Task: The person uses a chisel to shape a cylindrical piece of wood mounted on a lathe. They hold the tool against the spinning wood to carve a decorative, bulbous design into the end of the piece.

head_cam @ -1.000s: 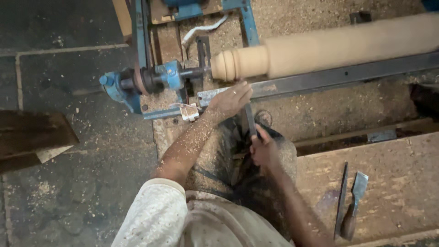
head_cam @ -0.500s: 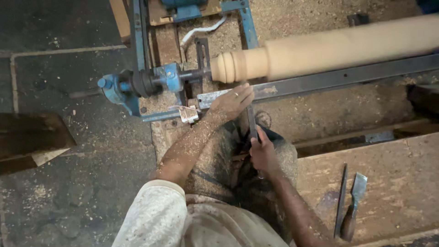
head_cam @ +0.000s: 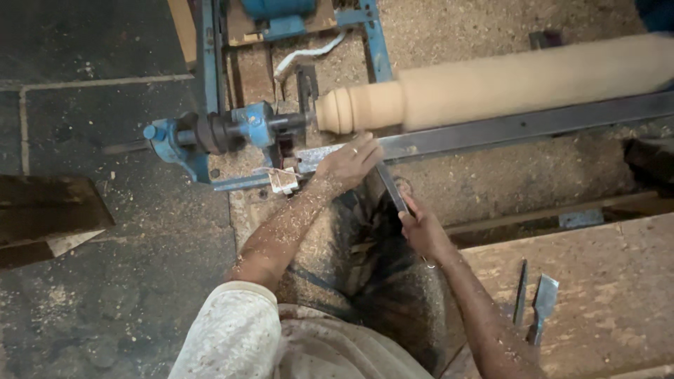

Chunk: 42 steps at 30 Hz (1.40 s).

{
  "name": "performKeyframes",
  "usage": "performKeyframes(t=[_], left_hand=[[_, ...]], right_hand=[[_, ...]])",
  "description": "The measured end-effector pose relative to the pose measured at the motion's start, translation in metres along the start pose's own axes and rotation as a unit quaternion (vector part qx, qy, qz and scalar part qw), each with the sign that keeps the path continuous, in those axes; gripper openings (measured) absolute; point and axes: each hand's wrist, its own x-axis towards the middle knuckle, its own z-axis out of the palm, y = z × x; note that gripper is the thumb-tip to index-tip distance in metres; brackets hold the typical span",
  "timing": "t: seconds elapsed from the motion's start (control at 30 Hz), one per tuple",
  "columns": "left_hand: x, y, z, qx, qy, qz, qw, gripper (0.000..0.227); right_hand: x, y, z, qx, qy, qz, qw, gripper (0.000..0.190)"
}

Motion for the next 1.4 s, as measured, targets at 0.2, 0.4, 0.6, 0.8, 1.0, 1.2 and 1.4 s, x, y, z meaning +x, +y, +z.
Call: performKeyframes(t=[0.2,0.4,0.6,0.8,1.0,1.2,1.4], left_hand=[[-0.004,0.004,-0.005,-0.042,0.06,-0.076,0.994,0.044],[-0.005,0.009,-0.011,-0.027,0.064,-0.073,0.995,0.043],[-0.007,0.006,-0.014,0.032,0.022,-0.02,0.999,0.044],[-0.009,-0.001,0.002,0.007,0.01,-0.005,1.0,0.047],[-0.005,0.001,-0.016,-0.09,0.017,-0.035,0.995,0.05],[-0.008,0.007,-0.007,-0.056,0.029,-0.032,0.997,0.049],[-0.003,0.008,-0.011,-0.068,0.039,-0.068,0.995,0.045]], right_hand=[[0.0,-0.008,-0.03,-0.004,-0.037,0.064,0.997,0.053],[-0.007,-0.012,-0.002,0.098,0.022,0.083,0.992,0.047],[-0.028,-0.044,0.033,0.099,0.079,0.095,0.987,0.044],[-0.015,-0.014,0.091,0.293,0.099,0.045,0.95,0.048],[-0.002,0.017,0.109,0.294,0.114,-0.058,0.947,0.051],[-0.017,-0.009,0.041,0.13,0.053,0.037,0.989,0.053],[-0.014,-0.029,-0.001,0.016,0.004,0.096,0.995,0.055]])
